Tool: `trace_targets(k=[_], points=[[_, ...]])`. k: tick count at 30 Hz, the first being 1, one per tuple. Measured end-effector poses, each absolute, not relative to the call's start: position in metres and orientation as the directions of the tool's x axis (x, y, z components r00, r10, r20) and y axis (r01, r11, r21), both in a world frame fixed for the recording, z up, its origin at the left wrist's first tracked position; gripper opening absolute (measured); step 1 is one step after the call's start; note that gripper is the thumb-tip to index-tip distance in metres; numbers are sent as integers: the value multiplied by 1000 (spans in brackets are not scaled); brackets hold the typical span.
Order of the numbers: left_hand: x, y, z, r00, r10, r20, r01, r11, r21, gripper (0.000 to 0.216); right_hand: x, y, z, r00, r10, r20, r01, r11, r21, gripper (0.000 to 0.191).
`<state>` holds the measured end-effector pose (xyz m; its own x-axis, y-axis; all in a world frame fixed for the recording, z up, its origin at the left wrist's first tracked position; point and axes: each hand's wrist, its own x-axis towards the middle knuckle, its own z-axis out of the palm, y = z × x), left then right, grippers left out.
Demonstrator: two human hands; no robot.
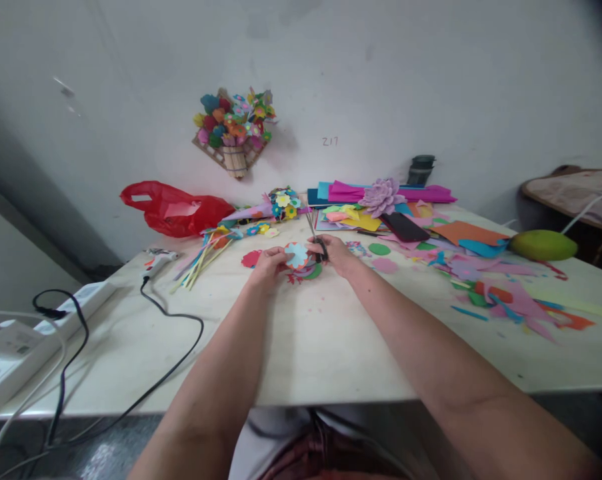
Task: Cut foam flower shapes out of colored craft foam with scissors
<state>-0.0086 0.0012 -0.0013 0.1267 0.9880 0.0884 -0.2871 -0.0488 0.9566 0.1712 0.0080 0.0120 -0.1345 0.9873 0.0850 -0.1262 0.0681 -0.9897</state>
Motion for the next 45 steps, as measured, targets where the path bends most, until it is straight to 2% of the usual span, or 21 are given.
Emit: trace_targets(k=[12,19,32,40,45], points=[[-4,-4,2,160,984,79,-244,-38,969,24,173,11,12,-140,980,144,-163,120,-979,41],[-2,-4,1,188,981,56,-223,-13,975,24,172,6,15,-147,979,138,-170,112,-979,36],[-9,2,-2,160,986,40,-370,22,929,21,172,3,17,-182,977,108,-191,72,-979,27],[-10,3,-2,176,984,25,-360,40,932,17,169,4,16,-164,981,102,-180,72,-981,36],[-9,3,-3,190,981,21,-341,46,939,21,167,4,17,-120,989,88,-203,62,-977,33]])
